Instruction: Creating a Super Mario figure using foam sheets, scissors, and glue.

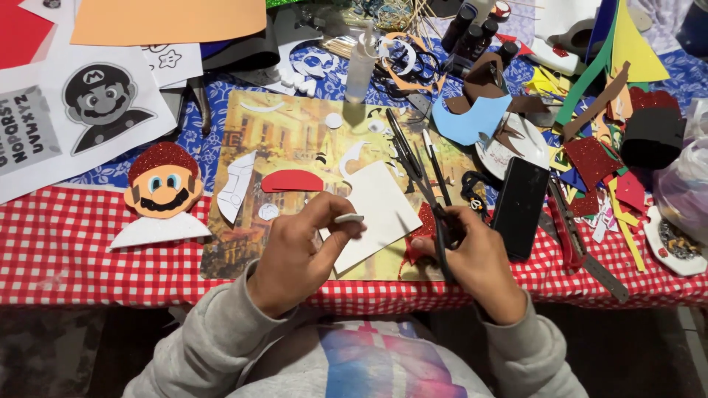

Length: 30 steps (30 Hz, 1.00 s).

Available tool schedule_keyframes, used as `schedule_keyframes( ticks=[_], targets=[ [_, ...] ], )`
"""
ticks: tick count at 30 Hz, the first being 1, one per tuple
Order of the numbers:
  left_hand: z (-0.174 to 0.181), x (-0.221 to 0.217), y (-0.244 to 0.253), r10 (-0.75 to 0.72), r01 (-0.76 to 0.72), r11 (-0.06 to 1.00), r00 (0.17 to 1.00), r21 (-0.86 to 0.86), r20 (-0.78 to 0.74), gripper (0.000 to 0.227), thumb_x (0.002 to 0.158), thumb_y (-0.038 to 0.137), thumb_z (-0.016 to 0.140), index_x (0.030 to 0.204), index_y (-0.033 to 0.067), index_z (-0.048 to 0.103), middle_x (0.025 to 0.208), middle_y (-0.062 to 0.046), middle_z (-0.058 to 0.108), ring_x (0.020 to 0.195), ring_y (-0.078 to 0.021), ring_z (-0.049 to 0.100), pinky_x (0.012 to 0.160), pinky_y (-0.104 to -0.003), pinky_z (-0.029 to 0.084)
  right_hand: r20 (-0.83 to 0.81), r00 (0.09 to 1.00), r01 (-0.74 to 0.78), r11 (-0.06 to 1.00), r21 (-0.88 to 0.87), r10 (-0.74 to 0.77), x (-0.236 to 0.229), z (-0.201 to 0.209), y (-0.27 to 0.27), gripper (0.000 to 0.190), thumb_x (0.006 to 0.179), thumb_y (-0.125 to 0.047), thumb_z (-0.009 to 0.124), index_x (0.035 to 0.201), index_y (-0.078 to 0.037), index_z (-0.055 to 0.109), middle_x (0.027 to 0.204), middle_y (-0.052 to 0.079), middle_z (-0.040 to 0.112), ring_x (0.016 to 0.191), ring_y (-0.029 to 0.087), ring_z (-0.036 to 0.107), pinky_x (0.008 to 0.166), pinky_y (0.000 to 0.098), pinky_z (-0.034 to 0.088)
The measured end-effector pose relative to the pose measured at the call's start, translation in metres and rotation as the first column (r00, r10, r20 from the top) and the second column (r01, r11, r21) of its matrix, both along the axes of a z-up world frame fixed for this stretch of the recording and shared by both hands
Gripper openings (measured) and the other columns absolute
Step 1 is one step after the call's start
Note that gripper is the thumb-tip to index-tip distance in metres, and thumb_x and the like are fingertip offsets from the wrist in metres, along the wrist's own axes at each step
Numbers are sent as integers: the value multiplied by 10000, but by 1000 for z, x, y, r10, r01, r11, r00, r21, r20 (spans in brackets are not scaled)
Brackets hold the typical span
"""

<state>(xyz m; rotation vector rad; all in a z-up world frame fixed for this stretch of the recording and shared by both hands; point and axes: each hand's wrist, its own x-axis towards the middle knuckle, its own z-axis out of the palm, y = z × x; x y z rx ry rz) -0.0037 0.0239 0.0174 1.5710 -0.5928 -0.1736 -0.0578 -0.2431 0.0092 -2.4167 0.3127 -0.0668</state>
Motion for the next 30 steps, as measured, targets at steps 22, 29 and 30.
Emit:
schedule_keyframes(
  ticks=[22, 29, 30],
  targets=[
    [-3, 18, 21, 79, -108, 994, 452, -33, 889, 301, 856, 113, 880, 1130, 174, 771, 1247, -40, 642, 1175, -271, 576, 996, -463, 489, 148, 885, -414, 602, 683, 442, 5, 45, 40, 352, 976, -76, 660, 1306, 39, 621, 1108, 105, 738, 1057, 168, 687, 902, 284, 557],
    [-9, 18, 25, 81, -118, 993, 508, -24, 858, 273, 811, 131, 815, 1076, 160, 756, 1200, -52, 657, 1162, -296, 597, 975, -481, 471, 168, 911, -370, 569, 734, 376, 10, 33, 63, 340, 921, -17, 750, 1238, 32, 638, 1049, 57, 705, 977, 107, 688, 850, 258, 588],
    [-11, 17, 25, 67, -121, 993, 537, -2, 841, 289, 810, 108, 802, 1093, 151, 761, 1163, -35, 667, 1139, -280, 602, 968, -476, 475, 157, 906, -374, 572, 730, 393, 11, 30, 61, 354, 912, -12, 760, 1242, 36, 641, 1035, 60, 700, 963, 112, 690, 850, 266, 593]
  ],
)
